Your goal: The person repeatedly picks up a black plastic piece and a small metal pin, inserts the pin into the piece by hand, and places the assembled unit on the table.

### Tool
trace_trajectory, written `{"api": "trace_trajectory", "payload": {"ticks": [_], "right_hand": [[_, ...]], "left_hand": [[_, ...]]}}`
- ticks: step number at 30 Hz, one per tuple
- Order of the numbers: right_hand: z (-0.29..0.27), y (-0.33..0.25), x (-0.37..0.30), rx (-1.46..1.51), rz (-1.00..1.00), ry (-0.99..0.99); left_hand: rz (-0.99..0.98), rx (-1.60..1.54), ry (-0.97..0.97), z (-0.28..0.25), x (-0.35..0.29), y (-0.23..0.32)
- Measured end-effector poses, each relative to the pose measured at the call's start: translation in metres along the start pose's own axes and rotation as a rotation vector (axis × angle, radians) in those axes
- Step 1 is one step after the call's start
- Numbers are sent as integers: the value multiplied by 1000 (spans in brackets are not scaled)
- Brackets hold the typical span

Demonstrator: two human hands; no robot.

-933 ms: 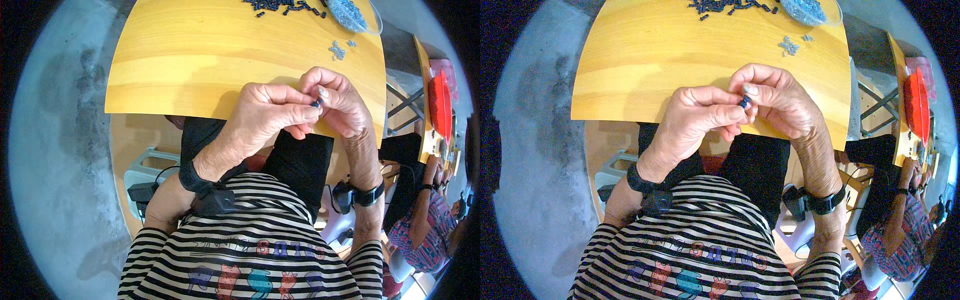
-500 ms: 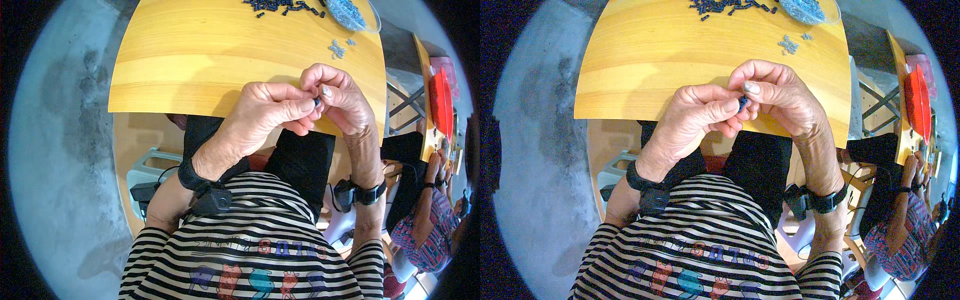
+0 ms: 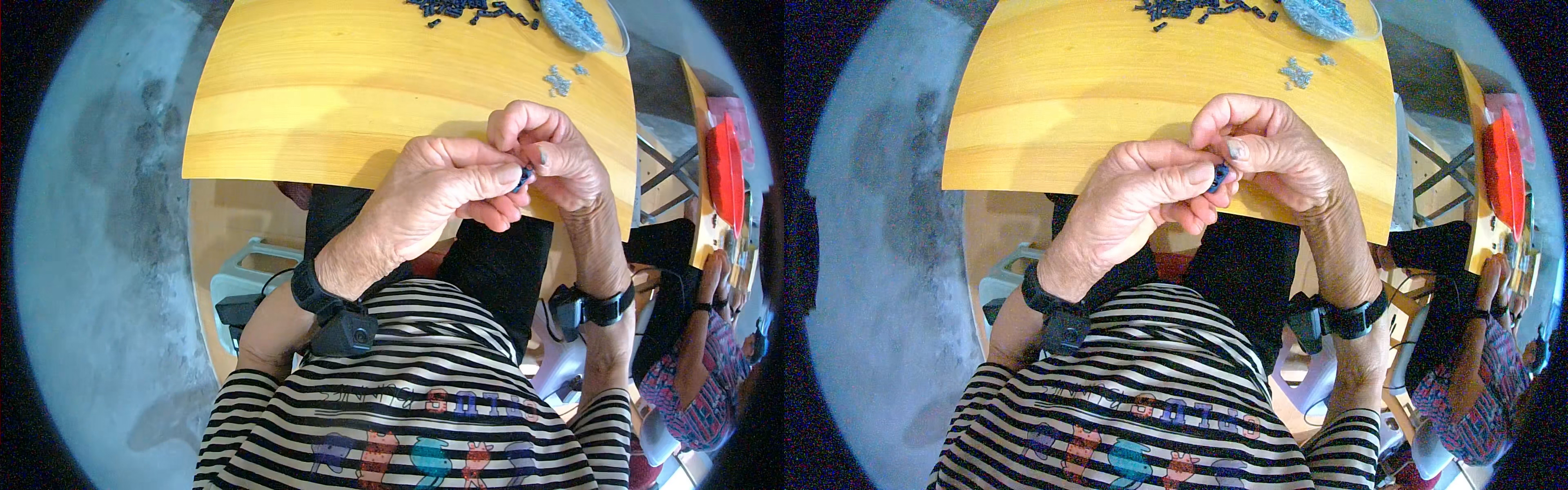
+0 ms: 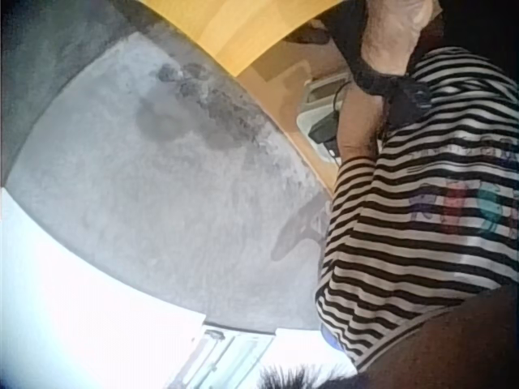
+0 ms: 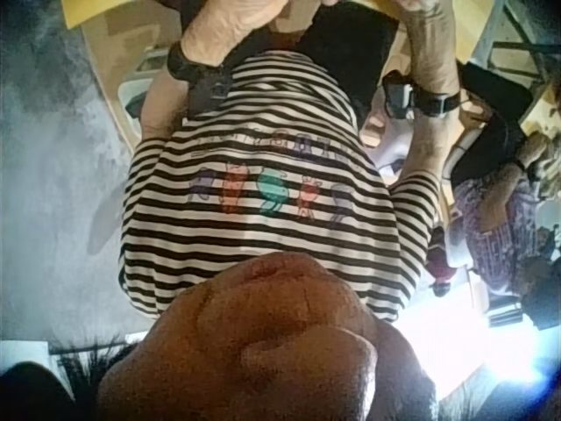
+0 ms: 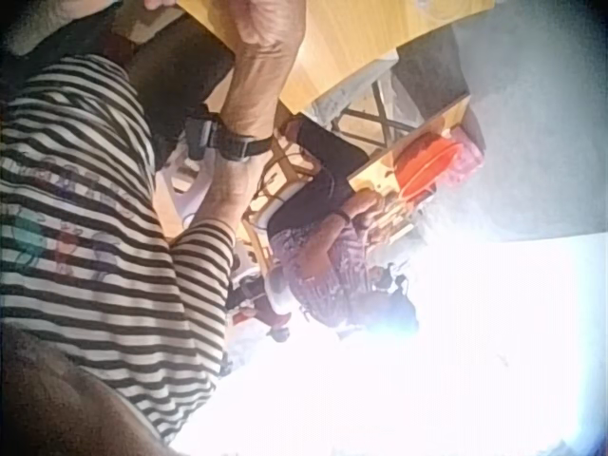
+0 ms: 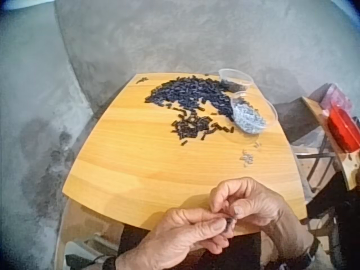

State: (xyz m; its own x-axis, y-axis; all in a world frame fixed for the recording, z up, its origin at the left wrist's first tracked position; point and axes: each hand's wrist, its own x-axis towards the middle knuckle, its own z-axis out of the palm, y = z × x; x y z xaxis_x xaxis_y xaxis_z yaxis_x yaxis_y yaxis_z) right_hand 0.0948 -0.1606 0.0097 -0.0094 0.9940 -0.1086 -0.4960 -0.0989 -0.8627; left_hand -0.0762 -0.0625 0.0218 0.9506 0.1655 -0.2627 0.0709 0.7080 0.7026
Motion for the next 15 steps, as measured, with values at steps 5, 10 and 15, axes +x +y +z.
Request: {"api": "trace_trajectory", "payload": {"ticks": [5,10,15], "right_hand": [[0,-2,1,8,14,-28],[-1,-6,2,-28,48,-52],[8,-13,1,-140,60,66]], "left_hand": [[-7,4,-2,1,-1,0],[13,25,-7,0,-1,-1],[34,78,19,1,-2,2]]}}
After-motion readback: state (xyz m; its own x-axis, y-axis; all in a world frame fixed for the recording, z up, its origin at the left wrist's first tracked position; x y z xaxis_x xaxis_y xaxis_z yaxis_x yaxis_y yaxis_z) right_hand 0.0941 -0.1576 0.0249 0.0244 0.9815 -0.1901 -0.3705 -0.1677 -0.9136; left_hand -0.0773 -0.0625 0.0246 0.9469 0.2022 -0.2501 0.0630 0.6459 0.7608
